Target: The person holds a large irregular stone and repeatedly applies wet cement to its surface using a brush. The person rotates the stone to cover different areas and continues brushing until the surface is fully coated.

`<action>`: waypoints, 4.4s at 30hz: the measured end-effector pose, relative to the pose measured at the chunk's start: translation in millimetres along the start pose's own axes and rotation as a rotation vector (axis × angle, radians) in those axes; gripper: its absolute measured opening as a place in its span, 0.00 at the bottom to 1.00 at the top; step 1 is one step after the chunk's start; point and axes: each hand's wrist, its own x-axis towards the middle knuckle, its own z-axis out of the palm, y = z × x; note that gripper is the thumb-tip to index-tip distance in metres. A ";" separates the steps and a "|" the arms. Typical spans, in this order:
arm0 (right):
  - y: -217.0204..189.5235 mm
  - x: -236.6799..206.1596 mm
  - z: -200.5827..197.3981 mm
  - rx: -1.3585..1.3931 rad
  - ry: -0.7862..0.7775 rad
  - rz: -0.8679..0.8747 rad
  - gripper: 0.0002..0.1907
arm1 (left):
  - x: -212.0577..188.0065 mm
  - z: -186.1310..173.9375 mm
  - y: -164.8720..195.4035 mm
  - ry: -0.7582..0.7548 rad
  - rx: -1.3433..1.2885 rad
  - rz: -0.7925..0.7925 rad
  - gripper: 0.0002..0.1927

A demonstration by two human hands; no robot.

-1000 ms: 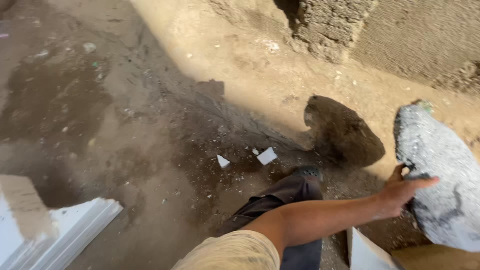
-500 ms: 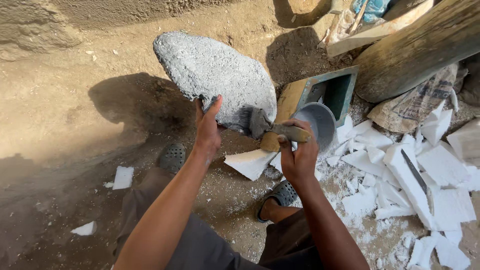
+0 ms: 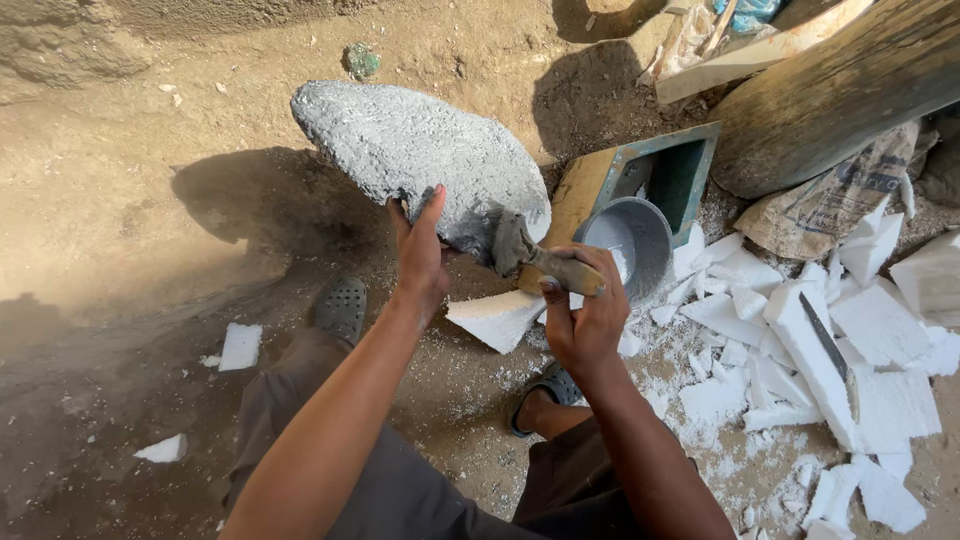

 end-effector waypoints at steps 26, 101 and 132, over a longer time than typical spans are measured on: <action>2.9 2.6 8.7 0.037 0.082 0.047 0.11 | 6.1 -0.8 -20.4 -0.190 -0.149 0.062 0.49; 3.5 -15.8 30.6 0.054 -0.090 -0.178 0.18 | 39.7 -23.6 -37.8 0.052 -0.407 -0.084 0.43; 27.5 -16.0 20.0 0.025 -0.020 -0.063 0.19 | 48.2 -38.2 -37.1 -0.001 -0.343 -0.101 0.47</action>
